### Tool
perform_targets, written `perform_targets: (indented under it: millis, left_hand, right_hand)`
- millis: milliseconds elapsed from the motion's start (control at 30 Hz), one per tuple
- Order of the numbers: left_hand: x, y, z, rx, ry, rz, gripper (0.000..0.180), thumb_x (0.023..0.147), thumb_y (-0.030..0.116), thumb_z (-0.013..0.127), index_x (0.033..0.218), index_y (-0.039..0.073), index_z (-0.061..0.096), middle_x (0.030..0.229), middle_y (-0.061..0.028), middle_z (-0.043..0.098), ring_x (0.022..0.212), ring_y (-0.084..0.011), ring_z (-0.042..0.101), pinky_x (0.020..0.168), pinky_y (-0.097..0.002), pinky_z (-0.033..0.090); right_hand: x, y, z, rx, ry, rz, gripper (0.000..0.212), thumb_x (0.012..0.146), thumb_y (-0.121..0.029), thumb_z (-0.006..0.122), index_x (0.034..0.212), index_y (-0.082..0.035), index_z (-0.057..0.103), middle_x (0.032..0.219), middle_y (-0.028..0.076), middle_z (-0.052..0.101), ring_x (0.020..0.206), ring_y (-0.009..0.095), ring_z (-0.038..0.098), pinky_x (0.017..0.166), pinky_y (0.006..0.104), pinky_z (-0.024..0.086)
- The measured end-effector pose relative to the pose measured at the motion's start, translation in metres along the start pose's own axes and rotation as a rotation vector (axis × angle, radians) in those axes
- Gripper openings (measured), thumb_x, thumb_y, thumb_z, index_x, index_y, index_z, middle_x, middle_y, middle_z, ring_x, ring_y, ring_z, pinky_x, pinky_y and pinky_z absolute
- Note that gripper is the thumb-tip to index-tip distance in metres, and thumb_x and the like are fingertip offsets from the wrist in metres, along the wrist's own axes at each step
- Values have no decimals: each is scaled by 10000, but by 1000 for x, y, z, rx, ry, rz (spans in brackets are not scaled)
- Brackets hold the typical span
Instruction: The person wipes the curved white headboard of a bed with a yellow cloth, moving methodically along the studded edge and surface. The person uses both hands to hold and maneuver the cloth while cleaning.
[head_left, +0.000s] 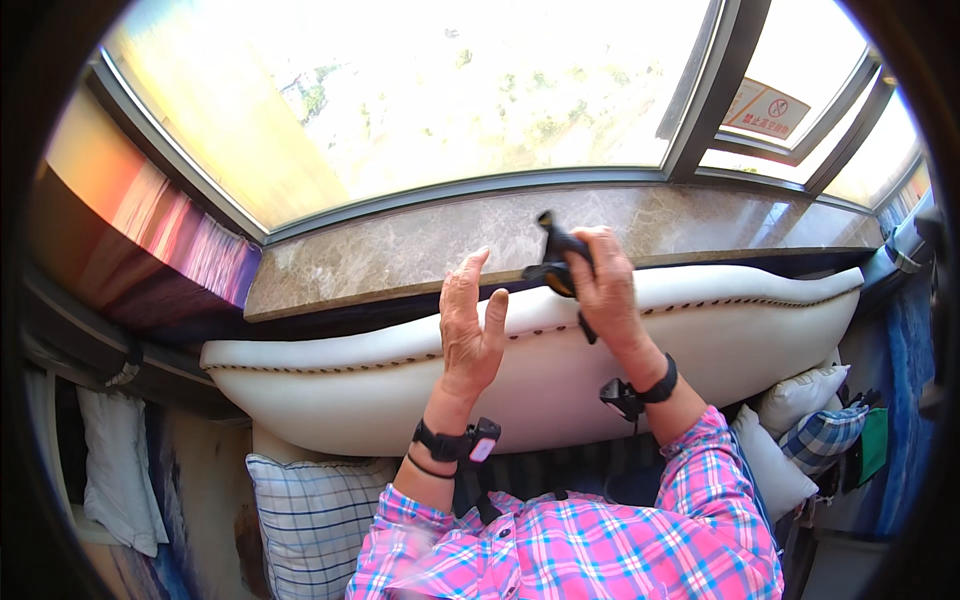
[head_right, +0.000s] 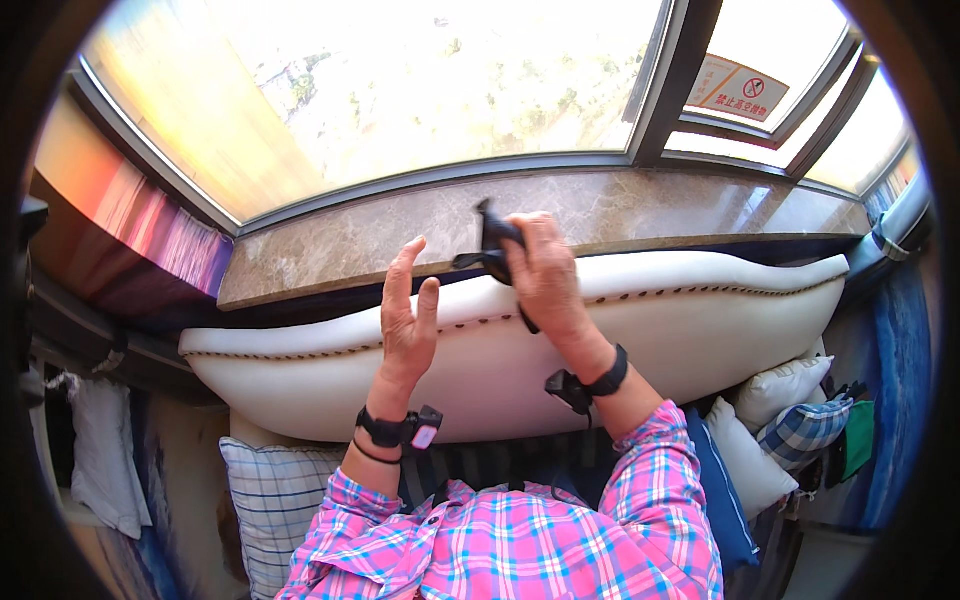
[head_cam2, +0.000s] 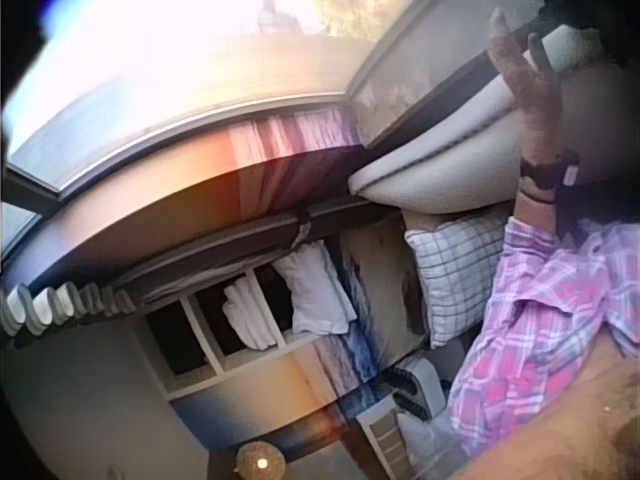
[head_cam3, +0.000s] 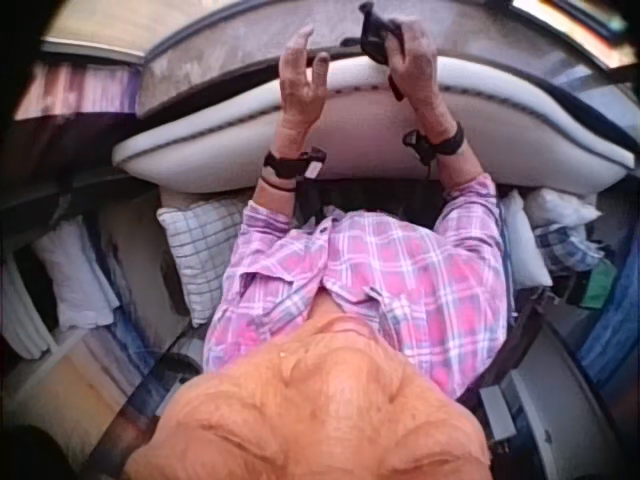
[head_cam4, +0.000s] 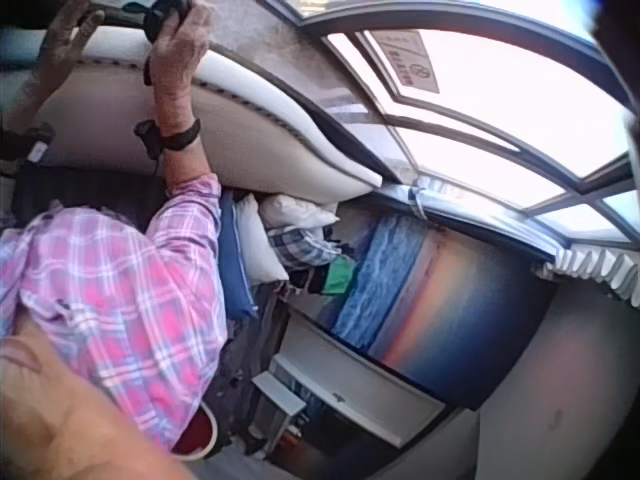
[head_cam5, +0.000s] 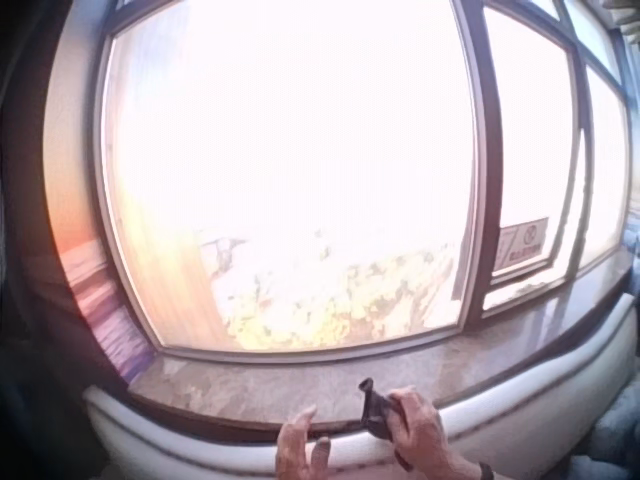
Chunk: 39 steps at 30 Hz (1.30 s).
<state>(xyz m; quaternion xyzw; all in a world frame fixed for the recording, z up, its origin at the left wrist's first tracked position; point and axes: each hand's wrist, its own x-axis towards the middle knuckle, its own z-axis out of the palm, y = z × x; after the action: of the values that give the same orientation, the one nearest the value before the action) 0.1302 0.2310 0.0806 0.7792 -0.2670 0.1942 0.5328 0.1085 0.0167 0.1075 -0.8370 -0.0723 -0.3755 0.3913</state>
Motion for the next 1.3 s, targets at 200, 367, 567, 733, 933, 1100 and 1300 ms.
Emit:
perform_targets:
  millis: [200, 367, 567, 733, 933, 1100, 1300]
  left_hand:
    - [16, -45, 43, 517, -197, -11, 724, 1029, 539, 640, 1559, 56, 540, 1556, -213, 564, 1483, -426, 478, 1292, -600, 240]
    - [9, -50, 40, 462, -134, -45, 580, 974, 399, 730, 1415, 26, 666, 1447, -199, 657, 1443, -391, 536, 1287, -568, 278]
    - [11, -45, 39, 464, -116, -55, 396, 939, 289, 735, 1236, 27, 721, 1388, -186, 691, 1415, -372, 572, 1270, -563, 319]
    - [12, -43, 38, 460, -102, -62, 336, 921, 259, 732, 1172, 35, 738, 1374, -172, 701, 1407, -372, 584, 1258, -563, 337]
    - [13, -38, 37, 456, -107, -77, 303, 920, 250, 730, 1132, 33, 738, 1370, -156, 710, 1410, -363, 586, 1254, -555, 347]
    - [13, -38, 37, 452, -103, -77, 271, 934, 227, 727, 1125, 34, 739, 1371, -151, 712, 1404, -363, 591, 1254, -547, 351]
    - [12, -41, 36, 458, -107, -84, 264, 931, 227, 744, 1128, 50, 743, 1373, -143, 715, 1403, -355, 597, 1253, -548, 353]
  right_hand:
    - [-29, 47, -71, -177, 171, 122, 150, 1049, -93, 673, 1154, 8, 635, 1040, 157, 650, 933, 324, 662, 877, 390, 538]
    - [-33, 58, -58, -300, 178, 59, 222, 966, -106, 752, 1143, -2, 669, 1046, 180, 686, 934, 389, 684, 848, 444, 566]
    - [-29, 52, -60, -283, 138, -41, 241, 910, -78, 785, 1126, -35, 688, 1052, 147, 698, 927, 358, 669, 825, 441, 553]
    - [-28, 46, -63, -309, 40, -69, 263, 879, -101, 810, 1118, -63, 705, 1068, 104, 697, 912, 321, 644, 794, 423, 538]
    - [-30, 45, -68, -302, -32, -87, 284, 865, -131, 827, 1127, -80, 729, 1097, 87, 690, 915, 302, 624, 802, 419, 526]
    - [-31, 49, -70, -263, -68, -104, 291, 868, -128, 824, 1141, -80, 736, 1101, 86, 687, 924, 299, 617, 807, 416, 514]
    - [-31, 50, -73, -227, -100, -114, 302, 861, -125, 829, 1146, -83, 736, 1110, 92, 685, 938, 298, 620, 823, 415, 512]
